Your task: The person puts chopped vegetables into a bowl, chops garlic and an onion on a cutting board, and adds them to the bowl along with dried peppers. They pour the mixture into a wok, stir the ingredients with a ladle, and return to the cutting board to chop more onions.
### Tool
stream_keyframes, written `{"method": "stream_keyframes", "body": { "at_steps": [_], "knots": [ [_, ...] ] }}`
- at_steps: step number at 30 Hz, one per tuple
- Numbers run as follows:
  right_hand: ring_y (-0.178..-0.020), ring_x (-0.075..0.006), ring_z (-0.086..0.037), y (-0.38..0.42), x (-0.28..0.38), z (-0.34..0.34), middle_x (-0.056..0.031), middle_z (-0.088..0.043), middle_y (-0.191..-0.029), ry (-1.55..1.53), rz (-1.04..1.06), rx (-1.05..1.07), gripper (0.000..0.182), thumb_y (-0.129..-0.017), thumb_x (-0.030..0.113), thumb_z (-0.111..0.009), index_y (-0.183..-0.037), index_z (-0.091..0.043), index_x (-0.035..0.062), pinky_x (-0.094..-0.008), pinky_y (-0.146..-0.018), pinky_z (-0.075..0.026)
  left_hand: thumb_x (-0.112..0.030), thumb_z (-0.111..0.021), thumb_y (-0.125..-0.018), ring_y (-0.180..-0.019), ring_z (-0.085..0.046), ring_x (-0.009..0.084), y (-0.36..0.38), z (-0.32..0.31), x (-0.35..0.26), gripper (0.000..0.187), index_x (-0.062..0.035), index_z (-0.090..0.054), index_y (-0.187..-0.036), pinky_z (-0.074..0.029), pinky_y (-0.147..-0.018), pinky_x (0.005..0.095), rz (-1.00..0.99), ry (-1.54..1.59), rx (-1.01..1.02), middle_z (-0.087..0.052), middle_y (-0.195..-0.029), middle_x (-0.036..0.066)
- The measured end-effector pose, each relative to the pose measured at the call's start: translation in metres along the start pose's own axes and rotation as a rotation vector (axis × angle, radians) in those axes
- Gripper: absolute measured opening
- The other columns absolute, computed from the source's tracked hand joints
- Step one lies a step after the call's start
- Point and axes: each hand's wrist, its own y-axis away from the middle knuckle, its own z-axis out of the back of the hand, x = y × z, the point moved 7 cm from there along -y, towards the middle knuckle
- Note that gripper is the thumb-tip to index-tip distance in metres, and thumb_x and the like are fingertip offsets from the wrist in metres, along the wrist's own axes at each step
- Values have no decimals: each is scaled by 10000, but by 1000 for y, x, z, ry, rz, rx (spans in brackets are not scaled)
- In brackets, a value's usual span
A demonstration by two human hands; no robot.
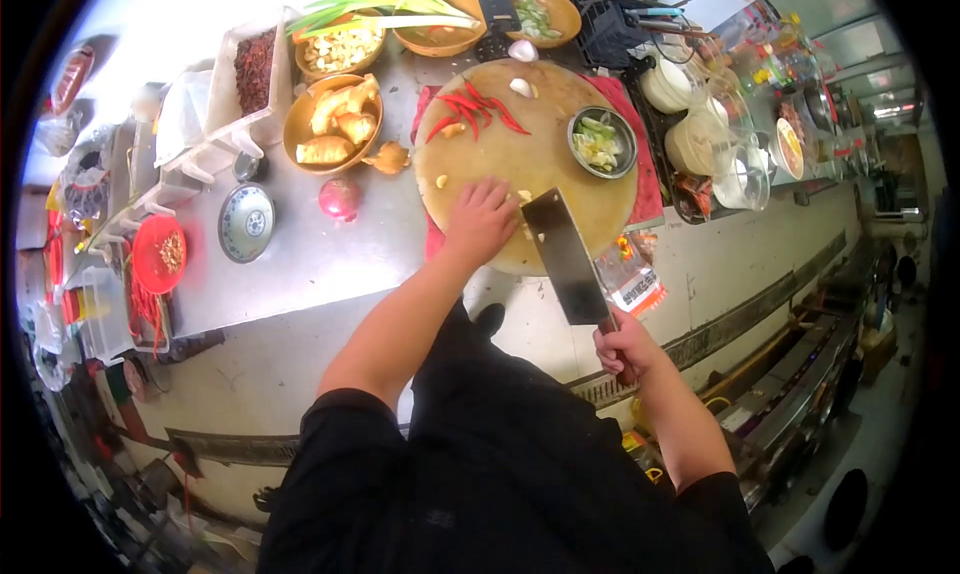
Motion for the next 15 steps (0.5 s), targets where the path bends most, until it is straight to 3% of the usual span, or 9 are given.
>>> {"method": "stream_keyframes", "body": {
  "at_steps": [4,6,10,12,13,15],
  "knots": [
    [-349,-140,-383,-6,27,15,-54,-417,-548,132,82,-82,649,-696,-94,-485,-1312,-402,92,-265,-335,-318,-138,-641,-765,-1137,-505,316,-3,-21,7,271,-52,-634,-1022,-385,-983,450,-15,43,-28,-562,-1182,119],
    [-340,-148,-382,-8,39,18,-56,-420,-540,166,107,-124,655,-685,-101,-475,-1305,-404,99,-273,-334,-321,-161,-646,-772,-1132,-505,319,-2,-32,4,300,-43,-610,-1046,-383,-986,458,-47,130,164,-564,-1170,119],
    [-347,-140,-390,-5,36,-4,-45,-430,-546,232,120,-110,727,-698,-79,-498,-1387,-351,98,-269,-338,-336,-184,-652,-785,-1164,-495,318,-1,-14,-6,372,-31,-575,-1115,-377,-1015,451,-2,314,169,-554,-1205,130],
    [-359,-125,-401,-8,36,-15,-25,-427,-545,453,206,-152,799,-723,-42,-515,-1468,-266,106,-259,-355,-362,-199,-659,-790,-1227,-468,310,4,5,5,429,-33,-544,-1169,-371,-1042,435,116,-10,6,-536,-1258,141],
    [-359,-125,-401,-10,37,-19,-25,-427,-545,451,207,-150,799,-723,-42,-515,-1468,-266,106,-259,-355,-362,-199,-659,-790,-1227,-468,310,7,7,12,429,-33,-544,-1169,-371,-1042,435,114,-12,8,-536,-1258,141],
    [-389,-108,-423,-10,41,-29,-5,-433,-563,591,268,-155,816,-748,-17,-526,-1495,-220,107,-245,-382,-382,-213,-690,-775,-1270,-445,317,19,3,17,465,-57,-553,-1191,-379,-1045,440,-54,-31,124,-509,-1323,133]
  ]
}}
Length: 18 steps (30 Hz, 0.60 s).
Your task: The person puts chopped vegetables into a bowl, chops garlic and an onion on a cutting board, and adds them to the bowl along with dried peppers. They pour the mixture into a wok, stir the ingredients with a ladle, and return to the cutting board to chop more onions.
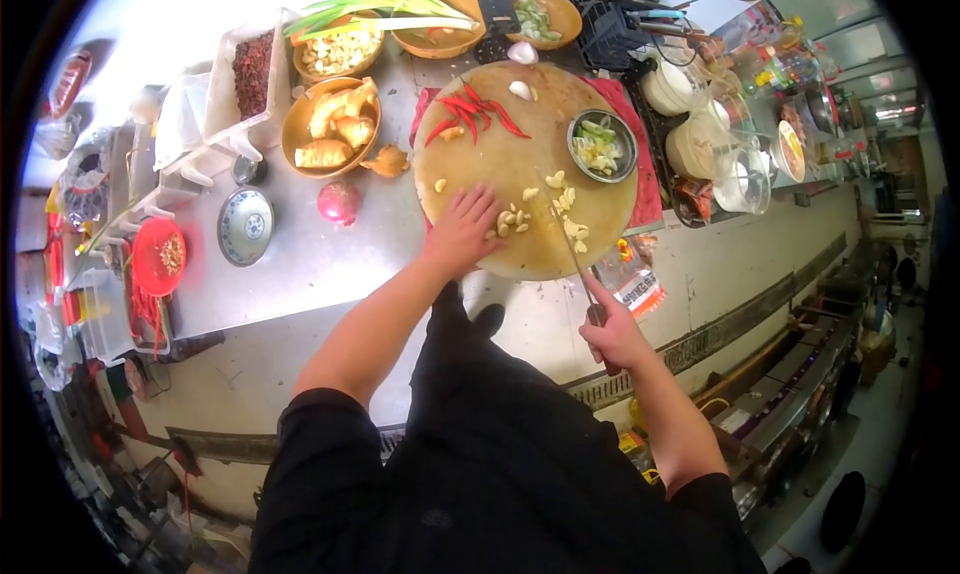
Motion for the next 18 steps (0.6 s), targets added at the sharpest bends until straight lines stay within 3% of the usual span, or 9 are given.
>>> {"method": "stream_keyframes", "body": {
  "at_steps": [4,7,9,10,12,13,14,16,18],
  "knots": [
    [-466,-121,-468,-6,14,3,-29,-489,-646,156,45,-93,810,-733,22,-534,-1487,-273,160,-265,-468,-413,-163,-653,-800,-1271,-449,307,5,-14,26,387,-57,-567,-1162,-374,-1052,432,-22,60,64,-517,-1325,122],
    [-512,-196,-535,-7,49,0,-99,-543,-673,427,204,-185,813,-750,51,-553,-1493,-240,156,-294,-514,-442,-111,-610,-819,-1274,-451,297,1,-16,50,316,-52,-583,-1128,-370,-1058,429,38,134,62,-534,-1312,117],
    [-558,-297,-582,3,82,-2,-155,-583,-723,599,605,-454,831,-755,66,-593,-1494,-226,170,-355,-534,-467,-83,-578,-825,-1280,-449,299,-7,-10,69,279,-50,-594,-1102,-359,-1070,423,91,11,-27,-548,-1294,126],
    [-558,-297,-582,1,82,-7,-155,-583,-723,600,604,-451,831,-755,66,-593,-1494,-226,170,-355,-534,-467,-83,-578,-825,-1280,-449,299,-11,-10,73,279,-50,-594,-1102,-359,-1070,423,94,11,-27,-548,-1294,126],
    [-528,-143,-520,8,93,-15,-100,-590,-764,676,795,-588,784,-807,19,-578,-1488,-193,64,-286,-523,-444,-81,-551,-840,-1282,-448,296,-15,-9,80,271,-53,-594,-1106,-346,-1082,420,111,0,-39,-544,-1299,129],
    [-580,-214,-569,1,73,-17,-145,-644,-852,719,740,-606,835,-791,-9,-583,-1497,-145,72,-329,-576,-467,-81,-551,-840,-1282,-448,296,-15,-9,80,271,-53,-594,-1106,-346,-1082,420,114,-1,-39,-544,-1299,129],
    [-653,-314,-616,-9,53,-24,-185,-651,-818,752,735,-612,854,-797,30,-574,-1508,-110,129,-406,-630,-486,-95,-547,-845,-1298,-428,300,-15,-10,82,272,-58,-596,-1110,-332,-1090,430,127,21,-37,-541,-1305,129],
    [-689,-389,-619,-56,-53,-28,-216,-635,-778,1178,-1,-86,867,-801,105,-577,-1510,-85,189,-468,-655,-486,-109,-544,-850,-1315,-408,305,-11,-10,79,274,-63,-598,-1114,-318,-1098,440,141,46,-29,-537,-1311,128],
    [-766,-416,-630,-22,-103,-13,-236,-648,-893,1036,-241,-63,790,-839,168,-525,-1504,-103,234,-495,-722,-485,-141,-554,-858,-1345,-357,319,-15,0,76,301,-75,-593,-1150,-297,-1103,465,122,-263,38,-507,-1344,139]
  ]
}}
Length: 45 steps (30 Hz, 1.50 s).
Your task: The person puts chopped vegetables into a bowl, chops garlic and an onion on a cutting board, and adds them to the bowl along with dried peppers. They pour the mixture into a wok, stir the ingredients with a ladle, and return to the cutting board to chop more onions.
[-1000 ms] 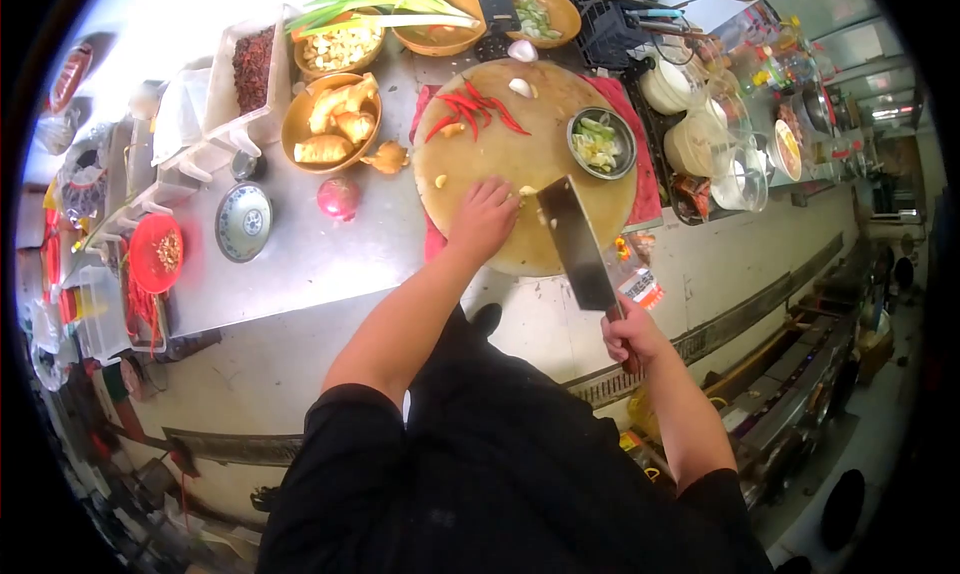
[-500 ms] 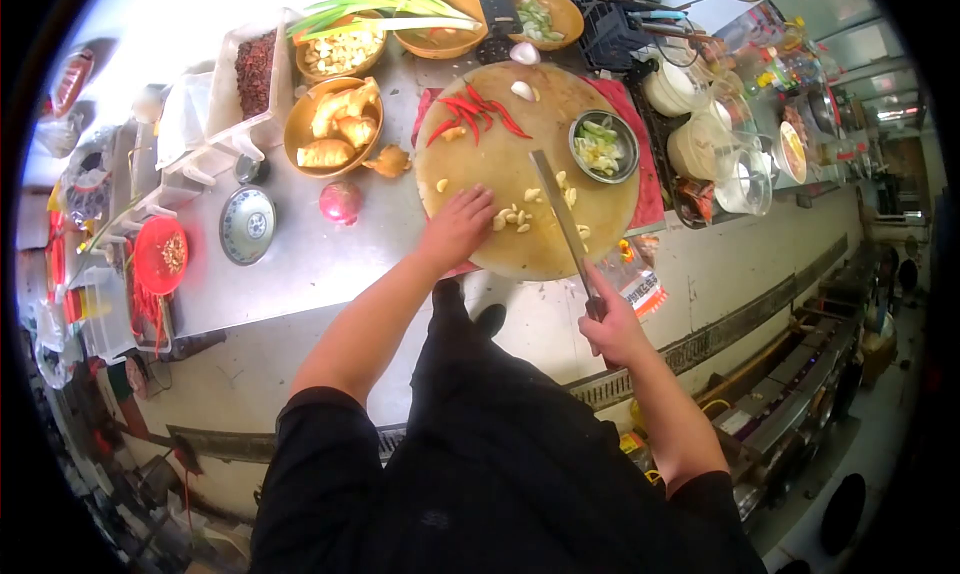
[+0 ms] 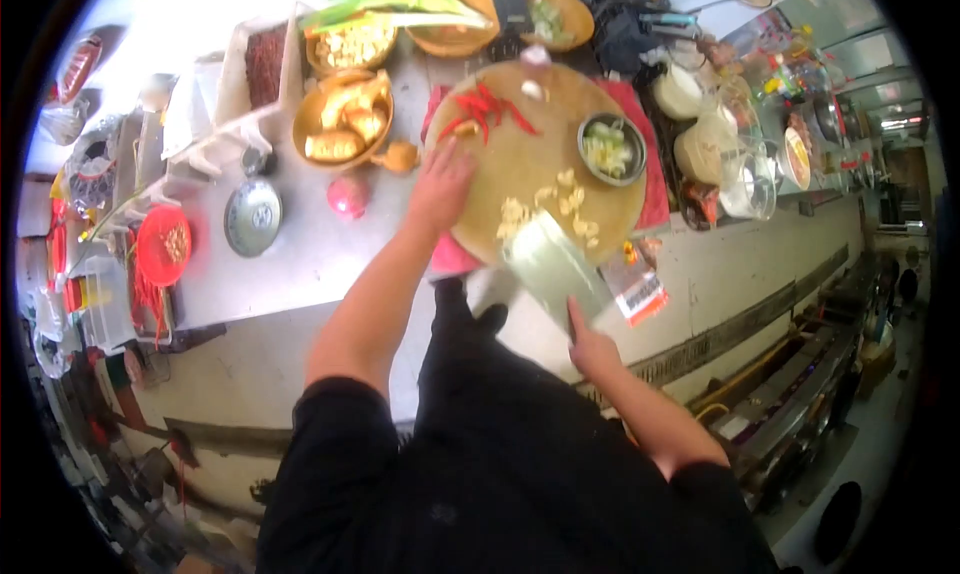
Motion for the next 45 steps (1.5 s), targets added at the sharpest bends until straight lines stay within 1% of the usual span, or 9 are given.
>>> {"method": "stream_keyframes", "body": {
  "at_steps": [8,10,12,13,20,31,38,42,45],
  "knots": [
    [-877,-445,-613,61,-25,24,-256,-640,-976,-163,150,-86,845,-775,95,-608,-1490,-197,281,-460,-771,-499,-173,-536,-875,-1365,-290,382,10,-5,8,320,-118,-600,-1184,-247,-1116,492,238,203,-131,-426,-1405,173],
    [-790,-366,-643,59,0,50,-190,-654,-831,-321,222,-43,824,-762,73,-612,-1483,-248,237,-414,-711,-508,-176,-541,-872,-1368,-278,392,8,-7,6,335,-122,-596,-1198,-240,-1119,491,222,262,-103,-422,-1409,176],
    [-571,-228,-593,53,29,52,-92,-569,-675,-651,312,318,820,-760,44,-593,-1488,-248,191,-319,-567,-487,-196,-553,-868,-1371,-276,387,9,5,3,374,-123,-575,-1234,-237,-1121,487,230,195,-131,-404,-1417,205],
    [-434,-120,-461,53,43,57,-24,-464,-625,-888,254,452,799,-754,-3,-566,-1479,-273,161,-247,-430,-400,-196,-553,-868,-1371,-276,387,7,11,0,374,-123,-575,-1234,-237,-1121,487,226,192,-130,-404,-1417,205],
    [-365,-134,-409,10,31,69,-46,-449,-598,-1556,135,444,532,-759,-73,-533,-1257,-427,82,-266,-347,-328,-233,-561,-865,-1334,-333,383,7,3,2,446,-49,-530,-1270,-261,-1108,486,282,41,-121,-405,-1393,233],
    [-382,-123,-415,18,31,104,-28,-440,-585,-1364,223,157,737,-772,-51,-542,-1444,-292,119,-247,-365,-371,-156,-560,-853,-1263,-434,354,8,-7,-104,324,-20,-588,-1146,-337,-1067,443,-81,369,-73,-525,-1276,177],
    [-481,-151,-492,44,79,165,-50,-521,-643,-770,498,-462,824,-774,14,-580,-1499,-205,127,-281,-460,-416,-216,-508,-943,-1135,-543,347,19,6,-25,296,-15,-577,-1148,-418,-977,413,587,817,-233,-612,-1145,175],
    [-707,-376,-633,53,91,152,-214,-643,-843,-343,585,-1017,851,-776,53,-599,-1501,-163,140,-407,-634,-502,-186,-492,-940,-1087,-562,359,29,31,30,295,-17,-577,-1166,-434,-943,402,768,801,-408,-617,-1144,169],
    [-748,-408,-628,-21,29,35,-221,-651,-868,-67,237,-334,858,-783,98,-597,-1503,-142,197,-478,-690,-493,-165,-499,-931,-1088,-560,355,36,57,37,298,-10,-571,-1175,-431,-947,397,747,753,-537,-609,-1160,178]
  ]
}}
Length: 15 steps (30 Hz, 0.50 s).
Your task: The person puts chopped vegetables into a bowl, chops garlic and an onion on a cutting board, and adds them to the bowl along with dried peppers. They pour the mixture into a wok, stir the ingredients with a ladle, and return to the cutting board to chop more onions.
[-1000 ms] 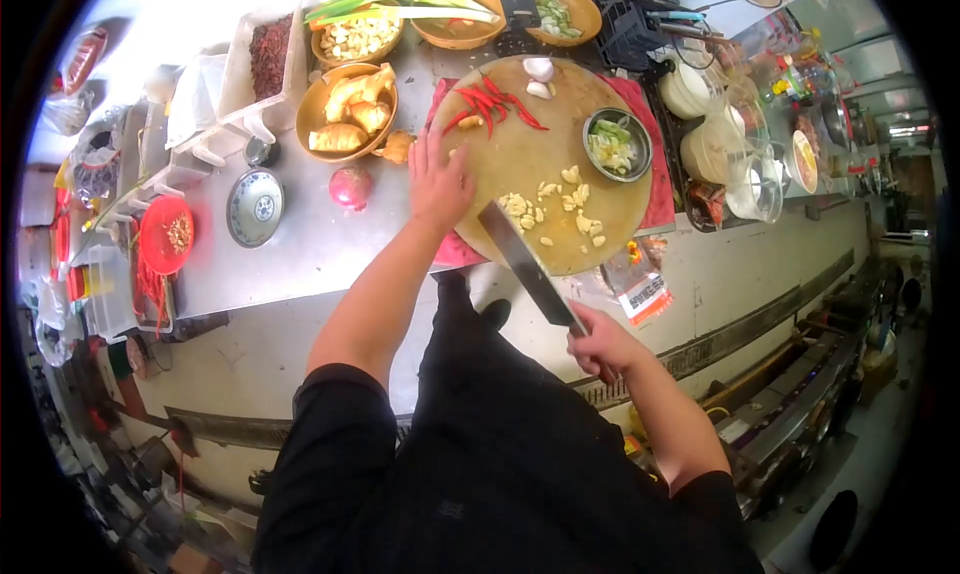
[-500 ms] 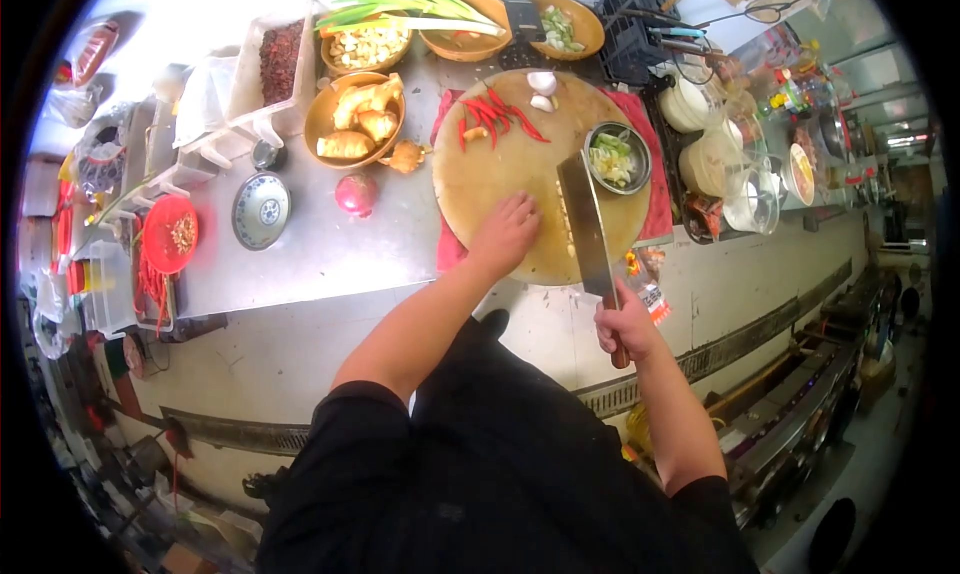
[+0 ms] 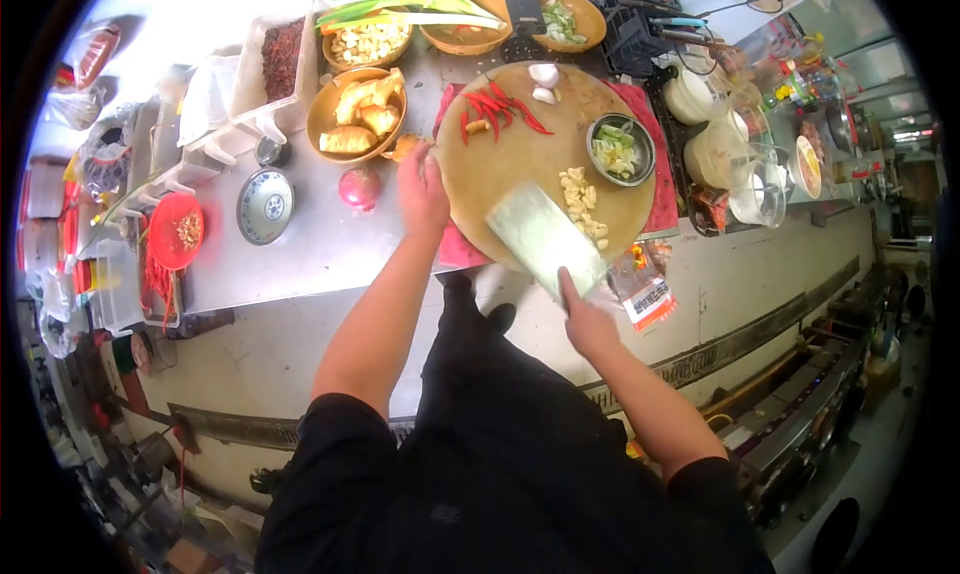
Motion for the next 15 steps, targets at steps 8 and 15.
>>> {"method": "stream_keyframes", "body": {
  "at_steps": [8,15],
  "knots": [
    [-787,-416,-626,76,-32,24,-228,-651,-903,-110,-39,142,844,-748,125,-622,-1483,-221,227,-456,-728,-505,-275,-619,-857,-1274,-408,367,95,-48,0,557,-11,-440,-1314,-328,-1061,453,-254,-444,445,-444,-1354,219],
    [-611,-151,-498,67,-45,75,-58,-512,-663,-513,-246,-116,738,-718,29,-566,-1428,-373,89,-264,-638,-448,-592,-630,-764,-1396,-185,406,117,-139,-53,973,63,-297,-1401,-139,-1146,497,-551,-593,737,-270,-1459,278]
  ]
}}
